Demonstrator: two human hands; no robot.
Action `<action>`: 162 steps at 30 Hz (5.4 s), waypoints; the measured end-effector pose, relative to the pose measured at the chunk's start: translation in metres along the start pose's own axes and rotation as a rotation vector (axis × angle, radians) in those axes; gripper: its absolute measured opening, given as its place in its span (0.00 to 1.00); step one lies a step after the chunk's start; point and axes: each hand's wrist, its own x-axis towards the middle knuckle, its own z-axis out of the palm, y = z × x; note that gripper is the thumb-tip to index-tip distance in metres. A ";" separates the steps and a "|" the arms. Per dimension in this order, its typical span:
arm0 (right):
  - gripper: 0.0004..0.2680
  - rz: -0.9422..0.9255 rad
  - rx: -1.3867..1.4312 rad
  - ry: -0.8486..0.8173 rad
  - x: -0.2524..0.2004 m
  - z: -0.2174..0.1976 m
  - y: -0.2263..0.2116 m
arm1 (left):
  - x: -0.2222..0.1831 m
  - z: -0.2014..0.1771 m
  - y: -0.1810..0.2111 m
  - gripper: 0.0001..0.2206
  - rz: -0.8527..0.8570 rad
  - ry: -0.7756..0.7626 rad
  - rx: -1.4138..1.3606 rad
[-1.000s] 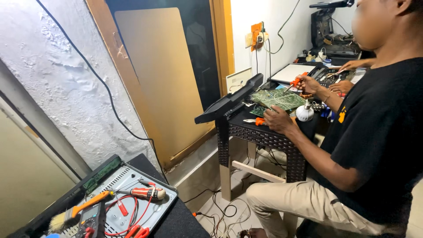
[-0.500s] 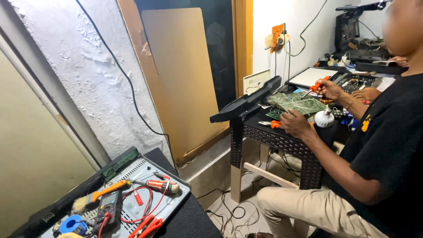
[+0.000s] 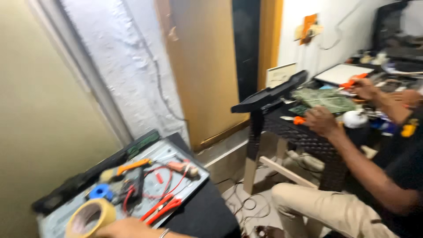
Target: Repairing an electronic device by testing components with a multimeter and manipulating wires with pliers
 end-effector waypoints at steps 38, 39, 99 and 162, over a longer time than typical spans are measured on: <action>0.03 -0.070 0.318 0.094 -0.004 0.018 -0.040 | -0.094 -0.063 0.123 0.16 -0.071 0.049 -0.064; 0.03 -0.064 0.319 0.090 -0.002 0.020 -0.037 | -0.092 -0.061 0.117 0.16 -0.079 0.048 -0.063; 0.15 0.312 -0.527 -0.069 -0.095 -0.060 -0.016 | -0.093 -0.071 0.122 0.02 -0.167 0.131 -0.124; 0.21 0.169 -0.126 -0.391 -0.063 -0.013 -0.126 | -0.079 -0.066 0.089 0.03 -0.088 0.175 -0.141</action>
